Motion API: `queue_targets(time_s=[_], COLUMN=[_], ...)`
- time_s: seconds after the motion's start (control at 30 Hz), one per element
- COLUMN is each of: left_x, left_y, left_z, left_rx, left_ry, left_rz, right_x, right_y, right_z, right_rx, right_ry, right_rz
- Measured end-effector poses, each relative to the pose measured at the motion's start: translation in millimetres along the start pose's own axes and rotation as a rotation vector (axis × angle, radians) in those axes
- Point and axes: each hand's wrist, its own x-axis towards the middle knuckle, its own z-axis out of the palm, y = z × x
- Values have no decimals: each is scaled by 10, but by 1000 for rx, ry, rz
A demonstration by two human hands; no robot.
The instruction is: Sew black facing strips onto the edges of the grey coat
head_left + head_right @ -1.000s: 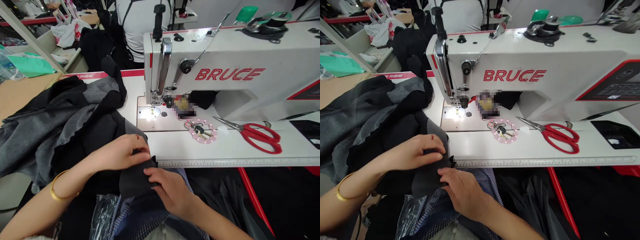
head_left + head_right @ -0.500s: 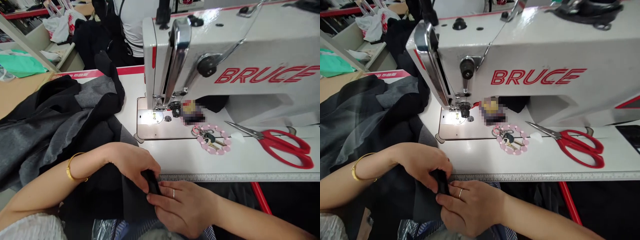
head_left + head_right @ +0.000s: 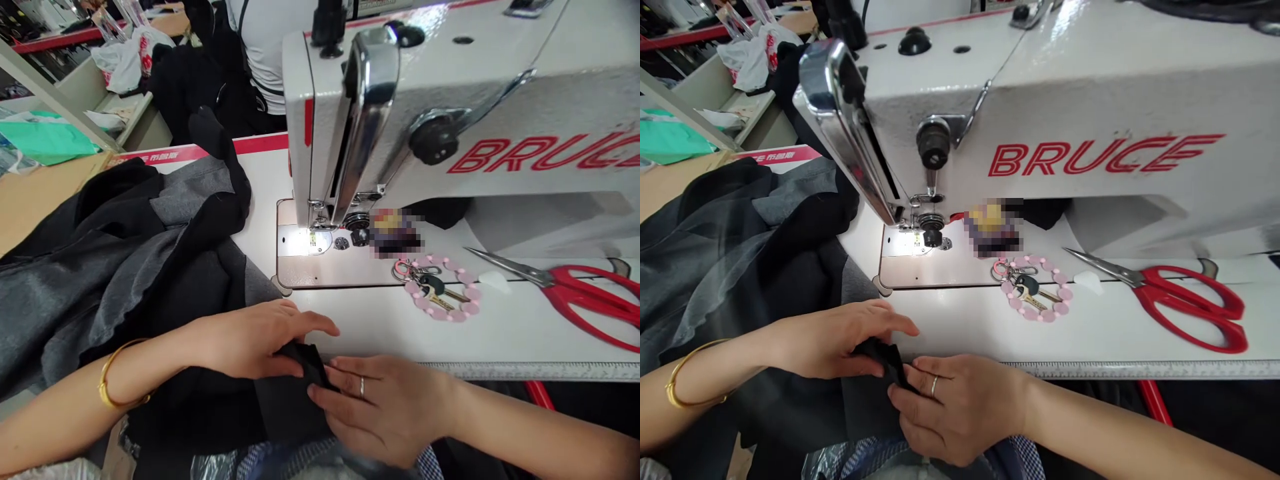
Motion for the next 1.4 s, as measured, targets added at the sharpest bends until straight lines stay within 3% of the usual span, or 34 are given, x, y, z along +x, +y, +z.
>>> queue_targets(time_s=[0.27, 0.4, 0.53, 0.67, 0.77, 0.97, 1.4], left_x=[-9, 24, 66, 67, 55, 65, 7], left_y=[-51, -64, -145, -243, -277, -298, -185], left_z=[17, -41, -121, -155, -138, -61, 3], left_rx=[-11, -4, -98, -267, -369, -450, -359], left_ry=[66, -53, -159, -221, -157, -19, 110], left_rz=[-63, -31, 38, -33, -112, -132, -173], right_x=[15, 10, 49, 117, 131, 79, 87], right_y=[28, 71, 136, 185, 188, 145, 81], right_z=[-30, -13, -25, -32, -24, -32, -61], right_rx=[-30, -42, -63, -71, -79, -96, -136], right_ry=[17, 5, 80, 167, 202, 143, 119], right_rz=[46, -16, -92, -149, -151, -76, -96])
